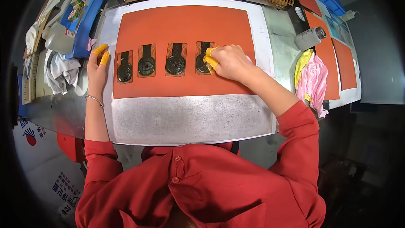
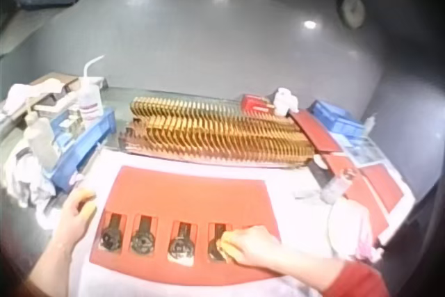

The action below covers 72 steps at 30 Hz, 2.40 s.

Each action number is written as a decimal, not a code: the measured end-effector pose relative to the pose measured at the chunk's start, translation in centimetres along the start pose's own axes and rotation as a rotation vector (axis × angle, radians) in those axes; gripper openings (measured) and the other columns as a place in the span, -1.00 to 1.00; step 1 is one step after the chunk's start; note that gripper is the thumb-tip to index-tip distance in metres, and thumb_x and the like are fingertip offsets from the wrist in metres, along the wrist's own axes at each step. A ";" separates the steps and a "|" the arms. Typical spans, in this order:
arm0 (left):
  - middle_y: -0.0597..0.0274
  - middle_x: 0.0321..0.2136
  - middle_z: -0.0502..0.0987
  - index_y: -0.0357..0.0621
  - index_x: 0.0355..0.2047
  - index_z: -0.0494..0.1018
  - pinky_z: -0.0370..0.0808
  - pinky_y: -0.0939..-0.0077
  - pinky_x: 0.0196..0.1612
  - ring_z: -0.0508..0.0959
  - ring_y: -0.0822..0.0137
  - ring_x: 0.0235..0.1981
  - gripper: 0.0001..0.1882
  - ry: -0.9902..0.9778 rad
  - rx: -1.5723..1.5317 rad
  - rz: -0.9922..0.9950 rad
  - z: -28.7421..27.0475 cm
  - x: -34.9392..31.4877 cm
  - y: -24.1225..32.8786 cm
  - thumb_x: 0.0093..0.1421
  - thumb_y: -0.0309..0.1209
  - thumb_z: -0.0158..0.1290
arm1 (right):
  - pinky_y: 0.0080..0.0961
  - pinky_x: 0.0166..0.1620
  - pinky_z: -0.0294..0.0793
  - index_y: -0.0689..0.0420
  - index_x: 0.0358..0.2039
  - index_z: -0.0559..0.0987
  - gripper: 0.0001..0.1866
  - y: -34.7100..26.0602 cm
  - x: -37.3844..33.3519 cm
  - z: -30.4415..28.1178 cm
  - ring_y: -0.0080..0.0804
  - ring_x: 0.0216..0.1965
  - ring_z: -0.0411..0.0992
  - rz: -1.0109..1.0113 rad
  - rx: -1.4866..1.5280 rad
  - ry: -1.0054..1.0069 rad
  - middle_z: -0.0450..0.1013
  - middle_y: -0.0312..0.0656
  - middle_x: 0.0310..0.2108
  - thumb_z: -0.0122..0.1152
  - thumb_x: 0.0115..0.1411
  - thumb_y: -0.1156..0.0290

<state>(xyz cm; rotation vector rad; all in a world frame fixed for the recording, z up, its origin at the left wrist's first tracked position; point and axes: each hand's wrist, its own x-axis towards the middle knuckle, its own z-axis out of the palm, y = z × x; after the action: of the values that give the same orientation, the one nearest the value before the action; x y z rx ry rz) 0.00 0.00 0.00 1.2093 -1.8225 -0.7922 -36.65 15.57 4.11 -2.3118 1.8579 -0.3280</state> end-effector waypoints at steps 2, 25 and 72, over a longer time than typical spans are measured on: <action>0.18 -0.20 0.44 -0.27 -0.11 0.41 0.35 0.56 -0.05 0.46 0.34 -0.14 -0.72 0.006 0.025 0.008 -0.2 0.2 0.1 0.14 -0.54 -0.01 | -0.23 -0.42 0.42 0.18 -0.52 0.54 -0.83 -0.1 0.3 0.3 -0.07 -0.51 0.44 0.022 -0.003 0.026 0.46 -0.02 -0.57 0.11 0.03 0.34; 0.22 -0.17 0.44 -0.30 -0.08 0.38 0.33 0.59 -0.02 0.44 0.40 -0.13 -0.71 -0.046 0.071 0.049 -0.3 -0.2 0.1 0.16 -0.54 -0.04 | -0.20 -0.42 0.40 0.15 -0.51 0.53 -0.84 1.3 1.3 -0.9 -0.07 -0.52 0.44 0.147 0.103 -0.051 0.46 -0.05 -0.59 0.11 0.04 0.32; 0.17 -0.20 0.43 -0.32 -0.14 0.41 0.37 0.59 -0.08 0.46 0.36 -0.16 -0.74 -0.034 0.020 0.057 0.1 -0.2 0.3 0.14 -0.54 -0.02 | -0.20 -0.43 0.40 0.17 -0.54 0.49 -0.90 1.0 1.3 0.9 -0.05 -0.53 0.42 -0.060 -0.023 -0.006 0.45 -0.06 -0.57 0.12 -0.13 0.46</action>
<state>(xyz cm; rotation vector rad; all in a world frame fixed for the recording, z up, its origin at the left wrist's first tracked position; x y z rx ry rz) -0.17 0.28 0.18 1.1579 -1.8879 -0.7685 -37.12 14.10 3.04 -2.3841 1.8019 -0.3085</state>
